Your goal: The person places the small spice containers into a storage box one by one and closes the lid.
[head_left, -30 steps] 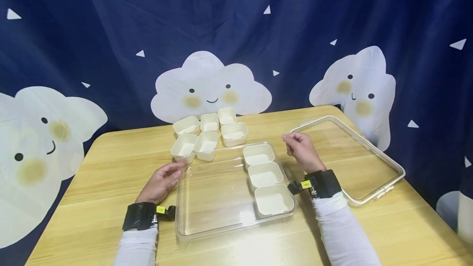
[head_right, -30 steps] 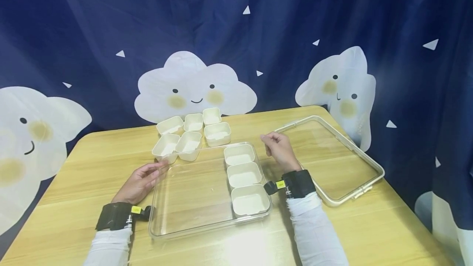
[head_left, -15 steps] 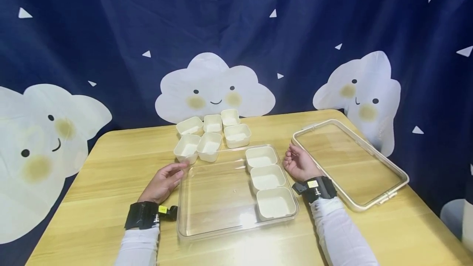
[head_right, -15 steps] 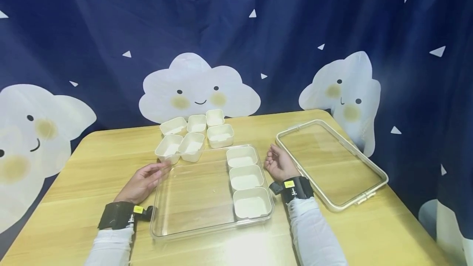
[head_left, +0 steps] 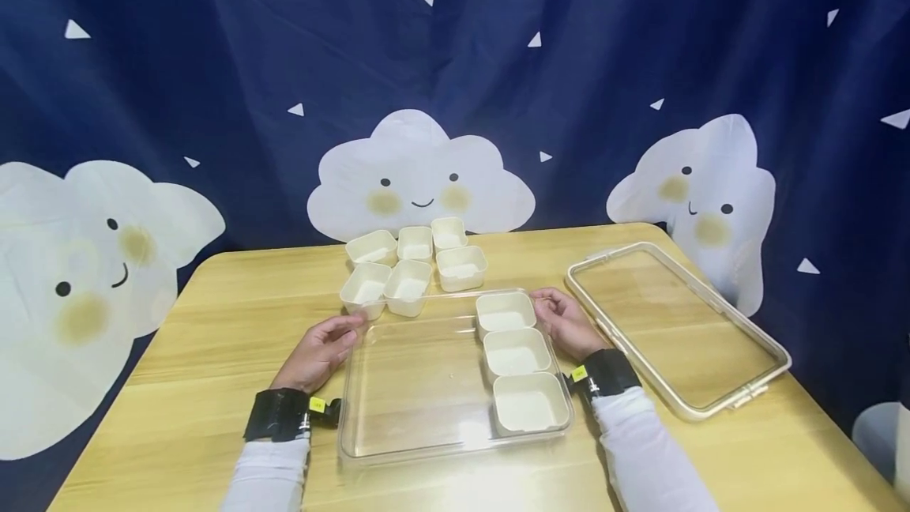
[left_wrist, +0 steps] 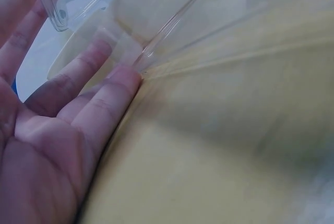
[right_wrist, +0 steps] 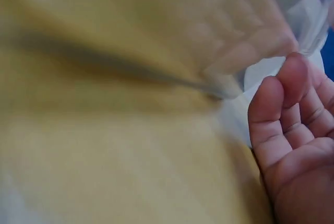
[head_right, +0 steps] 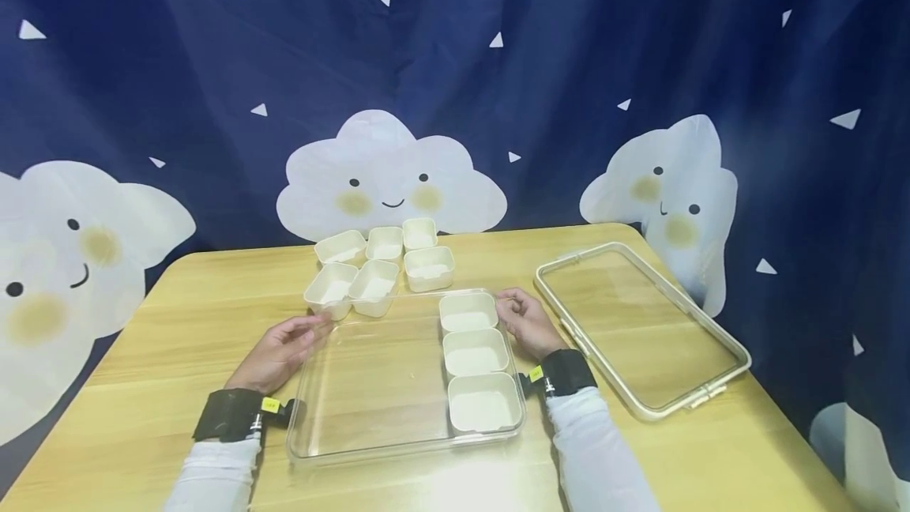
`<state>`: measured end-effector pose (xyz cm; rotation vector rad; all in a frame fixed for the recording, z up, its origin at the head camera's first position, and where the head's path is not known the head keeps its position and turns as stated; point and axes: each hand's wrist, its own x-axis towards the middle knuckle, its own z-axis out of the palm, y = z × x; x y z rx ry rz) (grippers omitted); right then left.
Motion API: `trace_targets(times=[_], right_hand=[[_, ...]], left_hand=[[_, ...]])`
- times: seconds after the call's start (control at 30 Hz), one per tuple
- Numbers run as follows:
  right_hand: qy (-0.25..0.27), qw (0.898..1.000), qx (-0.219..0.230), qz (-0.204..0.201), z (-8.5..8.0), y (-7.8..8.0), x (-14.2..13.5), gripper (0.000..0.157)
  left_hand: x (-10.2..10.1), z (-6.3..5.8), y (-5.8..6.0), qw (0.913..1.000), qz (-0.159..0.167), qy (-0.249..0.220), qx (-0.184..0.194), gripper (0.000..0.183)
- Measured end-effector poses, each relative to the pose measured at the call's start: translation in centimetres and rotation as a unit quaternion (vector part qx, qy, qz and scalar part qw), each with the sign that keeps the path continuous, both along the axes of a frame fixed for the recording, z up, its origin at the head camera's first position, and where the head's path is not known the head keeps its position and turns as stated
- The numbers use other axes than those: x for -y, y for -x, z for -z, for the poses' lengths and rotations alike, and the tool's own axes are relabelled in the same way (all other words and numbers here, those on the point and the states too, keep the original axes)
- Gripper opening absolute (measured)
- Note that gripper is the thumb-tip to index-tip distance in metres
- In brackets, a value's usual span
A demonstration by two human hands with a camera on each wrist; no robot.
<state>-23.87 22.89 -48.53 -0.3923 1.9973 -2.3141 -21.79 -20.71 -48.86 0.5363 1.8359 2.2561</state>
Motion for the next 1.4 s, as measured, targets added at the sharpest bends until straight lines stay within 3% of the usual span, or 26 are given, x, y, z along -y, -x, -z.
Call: trace_targets(times=[0.13, 0.23, 0.4, 0.5, 0.67, 0.87, 1.03, 1.2, 1.4], right_hand=[[-0.034, 0.999, -0.003, 0.004, 0.2, 0.4, 0.0, 0.036], [-0.034, 0.999, -0.003, 0.006, 0.2, 0.6, -0.5, 0.034], [-0.040, 0.999, -0.014, 0.022, -0.1, -0.1, -2.4, 0.026], [-0.036, 0.999, -0.005, 0.020, -0.2, -0.7, -3.3, 0.025], [-0.041, 0.999, 0.012, 0.021, -0.3, -1.6, -3.7, 0.028], [-0.027, 0.999, 0.015, 0.011, -0.6, -1.7, -3.2, 0.027], [-0.015, 1.000, 0.020, 0.008, -0.6, -1.8, -3.1, 0.022], [-0.018, 1.000, 0.008, 0.018, -0.5, -1.7, -3.2, 0.020], [-0.016, 1.000, 0.008, 0.018, -0.5, -1.7, -3.2, 0.019]], left_hand=[[-0.2, 0.1, -0.2, 0.9996, -0.014, 0.026, -0.004, 0.032], [-0.7, 0.0, -0.1, 0.9985, -0.027, 0.046, 0.005, 0.037], [-2.8, -0.5, 1.3, 0.9978, -0.014, 0.062, 0.017, 0.043], [-3.6, -0.5, 1.8, 0.9975, -0.014, 0.054, 0.044, 0.049], [-3.7, -0.2, 2.1, 0.9946, -0.045, 0.021, 0.091, 0.059], [-3.1, -0.1, 2.2, 0.9928, -0.078, 0.003, 0.091, 0.067], [-3.4, -0.6, 2.4, 0.9895, -0.095, 0.077, 0.076, 0.069], [-3.8, -0.9, 2.8, 0.9741, -0.126, 0.179, 0.056, 0.064], [-4.0, -1.3, 2.9, 0.9552, -0.152, 0.253, 0.023, 0.048]])
